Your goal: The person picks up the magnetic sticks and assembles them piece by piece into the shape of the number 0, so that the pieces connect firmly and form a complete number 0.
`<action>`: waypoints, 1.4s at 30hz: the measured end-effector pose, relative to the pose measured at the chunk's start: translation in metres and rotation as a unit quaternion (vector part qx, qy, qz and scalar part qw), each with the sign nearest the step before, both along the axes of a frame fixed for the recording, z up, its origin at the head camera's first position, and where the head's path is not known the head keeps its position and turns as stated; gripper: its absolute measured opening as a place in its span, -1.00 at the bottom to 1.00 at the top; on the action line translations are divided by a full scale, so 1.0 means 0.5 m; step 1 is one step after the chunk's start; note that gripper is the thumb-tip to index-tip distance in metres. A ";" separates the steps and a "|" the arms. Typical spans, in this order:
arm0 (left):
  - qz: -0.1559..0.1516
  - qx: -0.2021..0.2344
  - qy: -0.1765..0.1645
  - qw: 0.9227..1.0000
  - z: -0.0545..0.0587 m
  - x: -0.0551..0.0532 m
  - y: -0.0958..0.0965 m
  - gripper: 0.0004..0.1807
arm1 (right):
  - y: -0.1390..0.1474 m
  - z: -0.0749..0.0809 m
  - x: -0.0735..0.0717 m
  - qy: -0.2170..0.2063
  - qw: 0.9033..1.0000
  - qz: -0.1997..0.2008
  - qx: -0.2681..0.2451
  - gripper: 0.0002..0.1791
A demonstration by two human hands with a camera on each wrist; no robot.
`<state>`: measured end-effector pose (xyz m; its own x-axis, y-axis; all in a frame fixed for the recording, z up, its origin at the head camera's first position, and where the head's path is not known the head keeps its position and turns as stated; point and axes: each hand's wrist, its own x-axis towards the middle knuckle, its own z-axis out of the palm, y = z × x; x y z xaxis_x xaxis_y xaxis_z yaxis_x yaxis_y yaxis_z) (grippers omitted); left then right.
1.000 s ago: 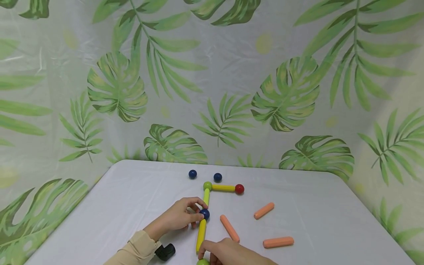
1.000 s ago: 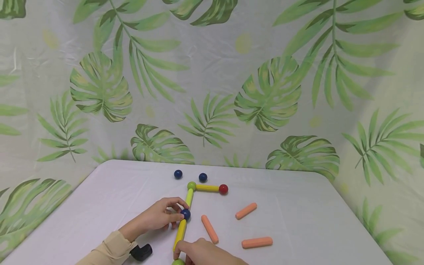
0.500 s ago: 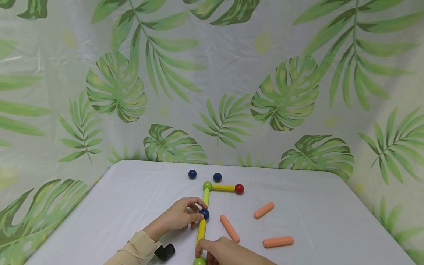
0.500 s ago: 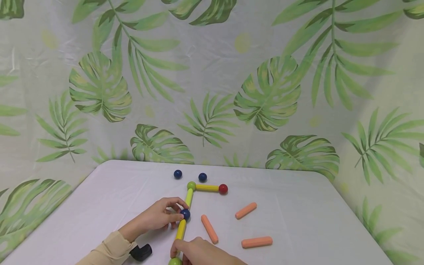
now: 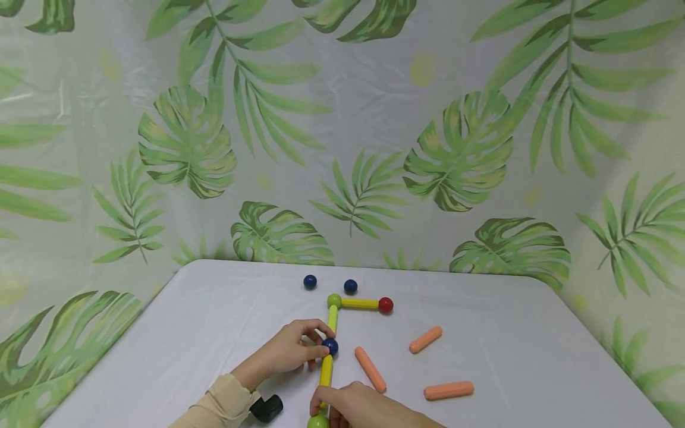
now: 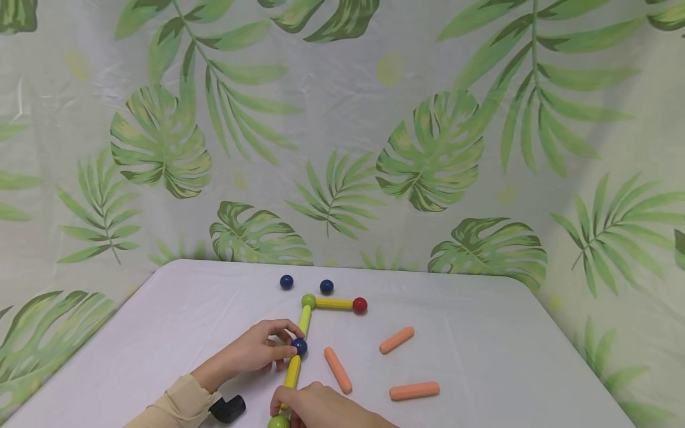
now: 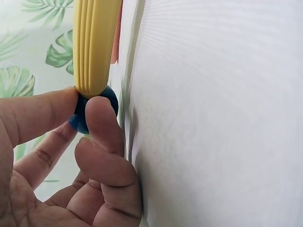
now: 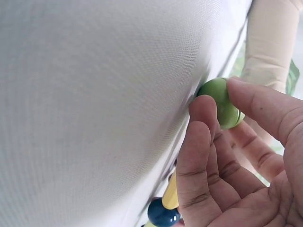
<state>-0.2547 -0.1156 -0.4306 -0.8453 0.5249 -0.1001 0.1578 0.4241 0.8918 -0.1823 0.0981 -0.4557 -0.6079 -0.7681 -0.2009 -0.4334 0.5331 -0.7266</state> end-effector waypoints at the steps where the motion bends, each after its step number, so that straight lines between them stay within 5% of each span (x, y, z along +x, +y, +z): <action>1: -0.001 -0.001 0.000 1.000 0.000 0.000 0.000 -0.77 | 0.000 0.010 0.003 0.003 1.000 0.006 0.004 -0.67; 10: -0.002 0.000 0.000 1.000 0.002 0.002 0.003 -0.77 | -0.013 0.080 0.042 0.010 1.000 -0.010 -0.013 -0.67; 32: -0.003 -0.001 -0.008 1.000 0.003 0.003 0.005 -0.78 | -0.011 0.087 0.044 0.020 0.999 -0.029 0.006 -0.71; 42: -0.002 -0.009 0.007 1.000 0.010 0.007 -0.002 -0.76 | 0.036 0.105 0.047 0.018 0.994 -0.104 0.011 -0.74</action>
<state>-0.2511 -0.1165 -0.4255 -0.8447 0.5262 -0.0979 0.1716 0.4396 0.8817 -0.1585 0.1162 -0.4035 -0.7604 -0.6209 -0.1907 -0.3382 0.6291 -0.6999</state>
